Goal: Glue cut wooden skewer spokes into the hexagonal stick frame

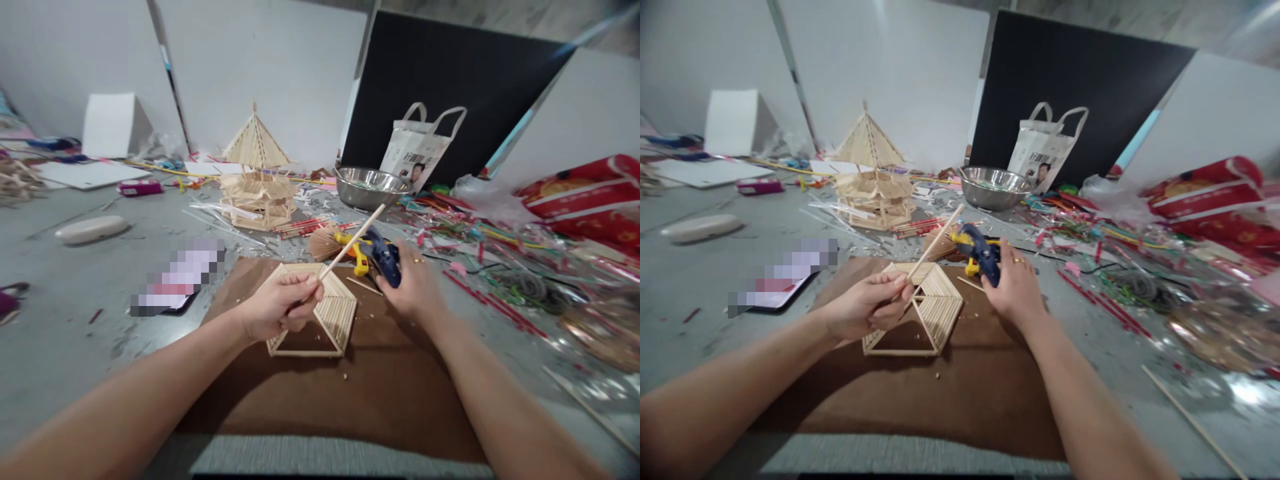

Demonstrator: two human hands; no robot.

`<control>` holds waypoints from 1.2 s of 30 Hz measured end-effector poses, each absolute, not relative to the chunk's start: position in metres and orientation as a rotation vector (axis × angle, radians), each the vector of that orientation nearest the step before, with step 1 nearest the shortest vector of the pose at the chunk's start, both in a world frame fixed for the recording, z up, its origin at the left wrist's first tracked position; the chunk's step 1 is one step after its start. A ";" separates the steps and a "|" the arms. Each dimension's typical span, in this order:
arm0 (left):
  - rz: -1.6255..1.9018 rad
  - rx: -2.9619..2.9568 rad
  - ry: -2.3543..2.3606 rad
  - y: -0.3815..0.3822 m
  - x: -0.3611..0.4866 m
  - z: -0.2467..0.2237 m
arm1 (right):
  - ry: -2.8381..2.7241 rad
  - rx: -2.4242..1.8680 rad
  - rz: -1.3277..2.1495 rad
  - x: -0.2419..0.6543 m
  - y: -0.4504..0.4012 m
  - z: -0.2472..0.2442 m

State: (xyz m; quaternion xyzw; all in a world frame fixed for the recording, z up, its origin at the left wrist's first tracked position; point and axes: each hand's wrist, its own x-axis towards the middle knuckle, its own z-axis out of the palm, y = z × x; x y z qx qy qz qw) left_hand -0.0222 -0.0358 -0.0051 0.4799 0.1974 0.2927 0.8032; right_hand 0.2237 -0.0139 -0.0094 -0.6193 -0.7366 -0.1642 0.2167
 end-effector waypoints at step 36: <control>0.617 2.271 1.231 -0.041 -0.005 -0.018 | -2.465 -1.012 -0.572 0.169 -0.050 -0.006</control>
